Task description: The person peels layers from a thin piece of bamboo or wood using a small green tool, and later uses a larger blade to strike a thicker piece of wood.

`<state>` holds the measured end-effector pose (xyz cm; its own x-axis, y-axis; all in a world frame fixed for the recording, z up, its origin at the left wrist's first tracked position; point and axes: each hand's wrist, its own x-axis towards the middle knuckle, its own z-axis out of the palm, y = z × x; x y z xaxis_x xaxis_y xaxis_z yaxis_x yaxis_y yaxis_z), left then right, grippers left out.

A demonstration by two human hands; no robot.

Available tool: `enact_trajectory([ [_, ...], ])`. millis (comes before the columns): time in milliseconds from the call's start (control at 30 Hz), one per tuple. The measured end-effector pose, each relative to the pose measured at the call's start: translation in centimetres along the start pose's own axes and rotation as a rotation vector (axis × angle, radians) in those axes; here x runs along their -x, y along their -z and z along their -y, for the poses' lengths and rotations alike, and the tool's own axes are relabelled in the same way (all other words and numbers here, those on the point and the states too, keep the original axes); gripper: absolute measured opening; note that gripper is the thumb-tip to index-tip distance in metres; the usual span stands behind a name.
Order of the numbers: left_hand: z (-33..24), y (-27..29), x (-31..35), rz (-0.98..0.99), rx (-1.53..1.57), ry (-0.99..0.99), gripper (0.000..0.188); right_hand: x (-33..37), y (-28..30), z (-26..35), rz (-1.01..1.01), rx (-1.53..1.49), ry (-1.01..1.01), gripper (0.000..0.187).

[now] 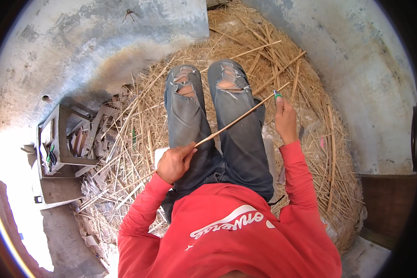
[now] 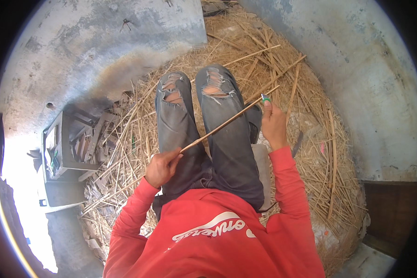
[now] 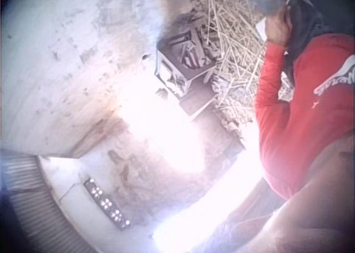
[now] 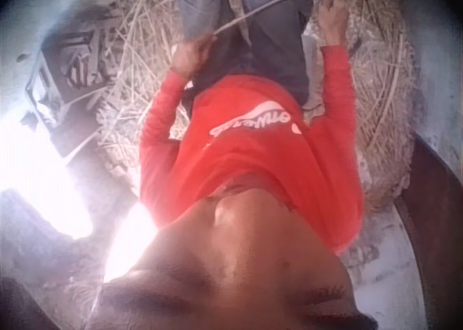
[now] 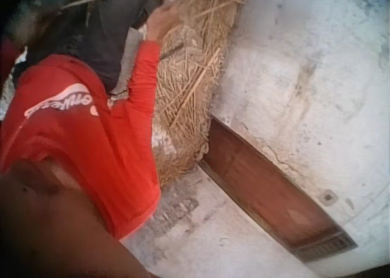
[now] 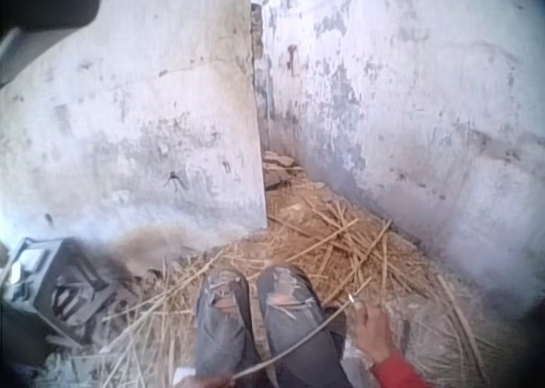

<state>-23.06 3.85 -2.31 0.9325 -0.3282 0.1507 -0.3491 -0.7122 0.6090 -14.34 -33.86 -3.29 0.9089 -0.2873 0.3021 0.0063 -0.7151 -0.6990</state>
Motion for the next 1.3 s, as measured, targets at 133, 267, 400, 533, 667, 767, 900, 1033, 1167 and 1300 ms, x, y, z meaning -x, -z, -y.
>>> enact_trajectory([
  [133,-0.1,0.0,-0.1,-0.01,-0.02,-0.006,0.022,0.0,-0.4,-0.8,0.008,-0.01,0.016,0.047],
  [267,0.0,0.1,-0.1,0.008,-0.021,0.003,0.022,0.2,-0.5,-1.0,0.042,-0.071,-0.031,0.048],
  [400,0.0,0.1,-0.4,0.009,-0.02,0.005,0.021,0.2,-0.8,-1.9,0.073,-0.146,-0.088,0.049],
  [533,0.1,-0.2,-0.4,-0.001,-0.014,0.0,0.02,0.3,-0.5,-1.2,0.087,-0.207,-0.12,0.048],
  [667,-0.1,-0.8,-0.6,-0.03,0.042,-0.031,0.019,3.9,-2.4,4.0,0.224,-0.22,0.06,0.045],
  [767,-0.3,-1.2,-1.5,-0.053,0.019,-0.037,0.019,4.6,-1.5,5.5,0.29,-0.153,-0.016,0.044],
  [900,-1.4,-1.3,-2.1,-0.019,0.012,-0.053,0.021,4.6,-1.3,3.8,0.257,-0.24,0.007,0.041],
  [1033,-2.3,-2.6,-3.8,-0.063,0.053,-0.089,0.019,3.9,-2.9,1.6,0.217,-0.185,0.048,0.033],
  [1167,-4.2,-4.2,-7.6,-0.056,0.053,-0.104,0.023,4.1,-1.6,5.8,0.296,-0.06,0.05,0.034],
  [1300,-7.2,-3.1,-9.4,0.034,-0.019,-0.005,0.027,3.1,-1.4,3.9,0.35,-0.234,0.091,0.041],
])
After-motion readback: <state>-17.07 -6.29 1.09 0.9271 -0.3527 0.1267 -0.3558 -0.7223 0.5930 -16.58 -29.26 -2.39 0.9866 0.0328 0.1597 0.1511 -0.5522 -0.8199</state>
